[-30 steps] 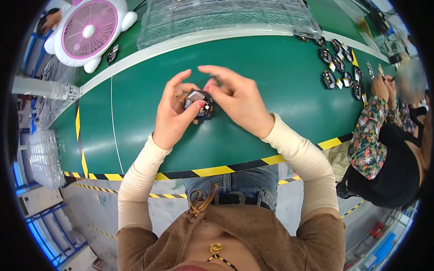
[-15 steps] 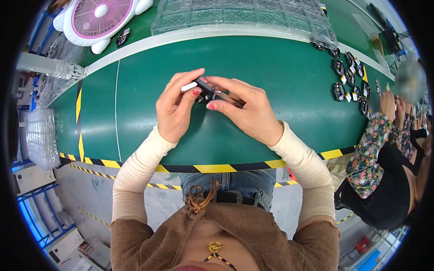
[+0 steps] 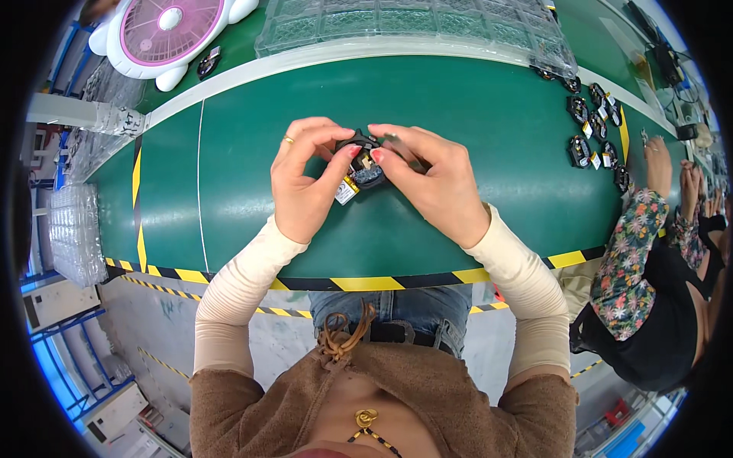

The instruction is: Assembling small electronic components by hand and using tools at a factory workbench.

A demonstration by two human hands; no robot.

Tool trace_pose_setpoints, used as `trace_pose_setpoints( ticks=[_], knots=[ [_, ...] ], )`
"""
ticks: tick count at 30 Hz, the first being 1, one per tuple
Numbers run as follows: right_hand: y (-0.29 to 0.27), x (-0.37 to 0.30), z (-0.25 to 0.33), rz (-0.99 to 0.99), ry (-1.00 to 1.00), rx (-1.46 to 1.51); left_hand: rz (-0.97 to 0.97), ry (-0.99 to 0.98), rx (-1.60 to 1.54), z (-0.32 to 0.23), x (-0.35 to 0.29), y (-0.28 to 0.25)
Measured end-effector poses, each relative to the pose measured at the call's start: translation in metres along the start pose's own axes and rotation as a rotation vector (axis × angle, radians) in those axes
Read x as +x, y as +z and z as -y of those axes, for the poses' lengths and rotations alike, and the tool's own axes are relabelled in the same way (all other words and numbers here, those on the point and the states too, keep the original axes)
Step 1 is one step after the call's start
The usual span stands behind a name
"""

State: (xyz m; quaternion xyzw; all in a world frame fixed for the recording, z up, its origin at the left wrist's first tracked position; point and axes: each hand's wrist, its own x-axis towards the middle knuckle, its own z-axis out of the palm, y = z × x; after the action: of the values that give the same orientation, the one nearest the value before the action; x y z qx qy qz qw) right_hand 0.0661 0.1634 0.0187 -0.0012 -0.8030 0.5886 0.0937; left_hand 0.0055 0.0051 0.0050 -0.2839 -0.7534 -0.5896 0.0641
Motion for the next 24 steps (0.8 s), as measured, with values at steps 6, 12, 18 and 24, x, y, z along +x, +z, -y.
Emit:
trace_pose_setpoints(
  ticks=[6, 12, 18, 24],
  knots=[
    [0.003, -0.006, 0.0, 0.049, 0.166, 0.211, -0.012, 0.001, 0.025, 0.003, -0.009, 0.002],
    [0.004, -0.006, 0.005, 0.028, 0.229, 0.272, -0.009, -0.008, -0.015, 0.002, -0.008, 0.001],
    [0.009, -0.011, 0.001, -0.01, 0.021, 0.011, -0.021, 0.003, 0.066, -0.002, -0.007, 0.0],
    [0.011, -0.012, -0.002, -0.011, -0.042, 0.099, 0.013, 0.039, 0.032, 0.0, -0.007, -0.004]
  ],
)
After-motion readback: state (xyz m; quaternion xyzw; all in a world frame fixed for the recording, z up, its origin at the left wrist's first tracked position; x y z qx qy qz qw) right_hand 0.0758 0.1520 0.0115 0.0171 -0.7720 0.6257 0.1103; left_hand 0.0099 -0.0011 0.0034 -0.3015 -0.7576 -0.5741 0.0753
